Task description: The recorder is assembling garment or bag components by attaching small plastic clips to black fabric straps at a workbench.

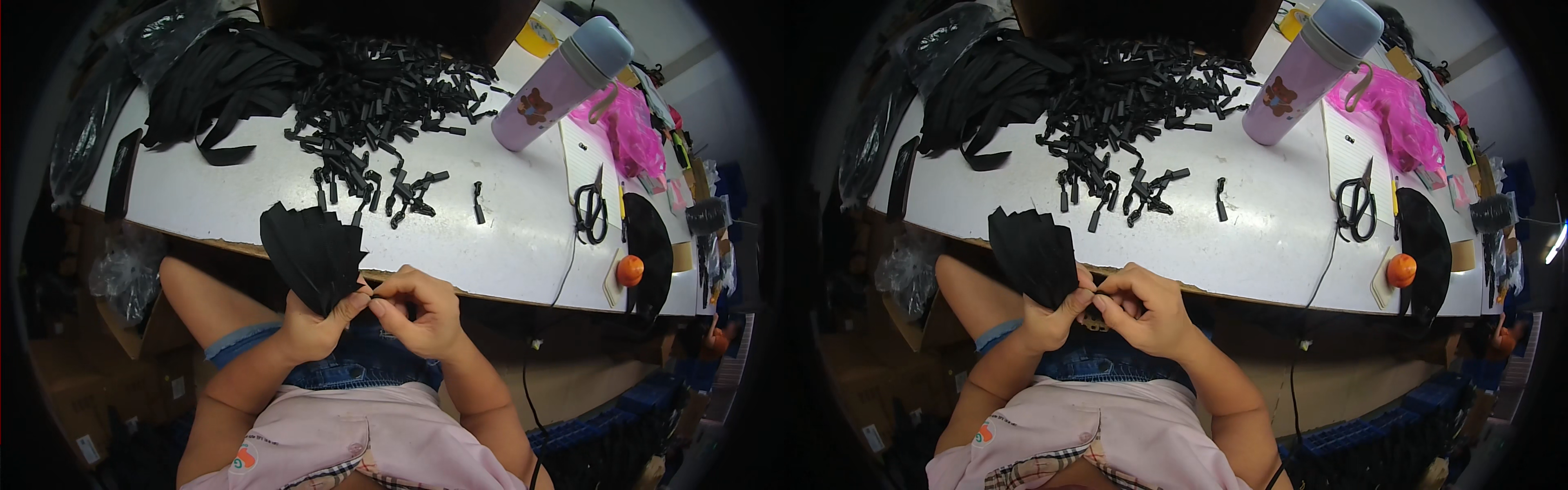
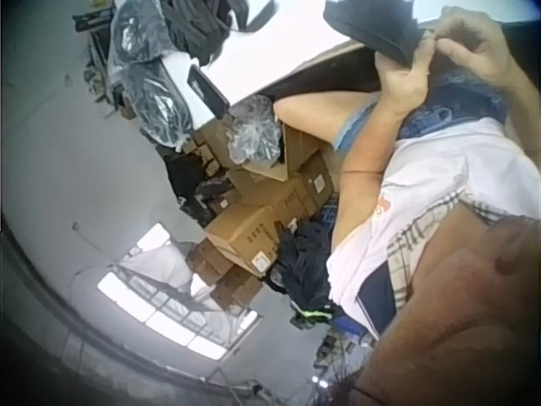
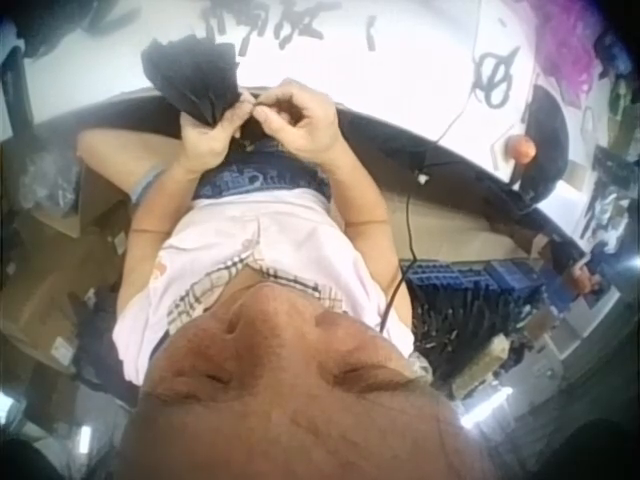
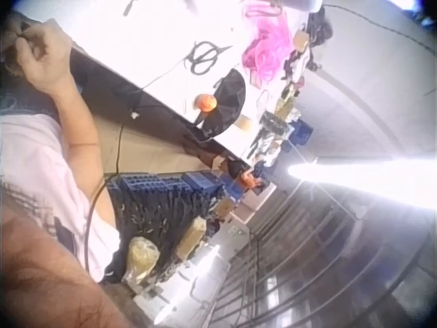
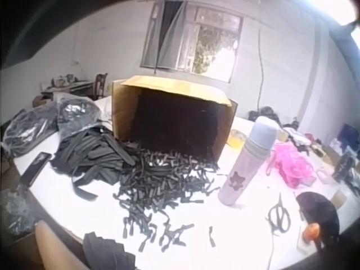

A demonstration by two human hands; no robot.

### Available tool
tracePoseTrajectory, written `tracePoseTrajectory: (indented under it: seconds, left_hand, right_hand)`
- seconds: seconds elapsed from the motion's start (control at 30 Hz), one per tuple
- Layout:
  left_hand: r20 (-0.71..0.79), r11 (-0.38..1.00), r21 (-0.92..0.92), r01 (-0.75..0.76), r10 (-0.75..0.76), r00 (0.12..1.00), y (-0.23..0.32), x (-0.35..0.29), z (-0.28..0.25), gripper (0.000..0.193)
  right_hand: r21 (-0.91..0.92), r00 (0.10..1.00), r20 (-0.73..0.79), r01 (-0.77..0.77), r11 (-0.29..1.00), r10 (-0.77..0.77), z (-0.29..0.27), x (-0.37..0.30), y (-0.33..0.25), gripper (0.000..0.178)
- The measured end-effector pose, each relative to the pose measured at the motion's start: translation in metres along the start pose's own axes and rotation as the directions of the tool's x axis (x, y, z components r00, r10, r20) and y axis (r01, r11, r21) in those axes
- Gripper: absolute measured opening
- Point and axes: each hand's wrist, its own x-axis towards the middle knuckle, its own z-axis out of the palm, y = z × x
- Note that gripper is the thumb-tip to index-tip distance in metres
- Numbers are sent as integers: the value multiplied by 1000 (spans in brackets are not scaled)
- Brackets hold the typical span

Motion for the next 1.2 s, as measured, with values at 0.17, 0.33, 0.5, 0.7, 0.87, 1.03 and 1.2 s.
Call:
tracePoseTrajectory:
  seconds: [0.17, 0.33, 0.5, 0.7, 0.87, 1.03, 1.2]
  left_hand:
    - [-44, 983, -71, 169, -173, 984, 4, 11, -8, 14]
    - [79, 960, -65, 271, -266, 961, 1, 9, -10, 16]
    - [193, 944, -163, 286, -254, 948, 10, 11, -7, 16]
    - [67, 942, -253, 220, -210, 975, 7, 7, -5, 14]
    - [-40, 967, -154, 204, -212, 976, 12, 3, 1, 12]
    - [243, 896, 353, -270, 190, 951, 6, -1, -4, 9]
    - [93, 817, -455, 356, -353, 931, 8, 6, 1, 16]
  right_hand:
    - [-303, 946, 322, 64, 951, 39, 0, -3, 11, 14]
    - [-378, 971, -34, 206, 903, -235, 8, 12, -10, 26]
    - [-166, 972, -31, 224, 960, -232, 2, 15, -3, 13]
    - [-51, 992, -67, 103, 993, -106, 6, 4, 2, 5]
    - [-120, 986, -65, 144, 982, -153, 7, 0, 3, 5]
    - [667, 865, 232, -474, 575, 445, 4, -5, 10, 6]
    - [-536, 985, -97, 71, 841, -146, -13, 19, -3, 12]
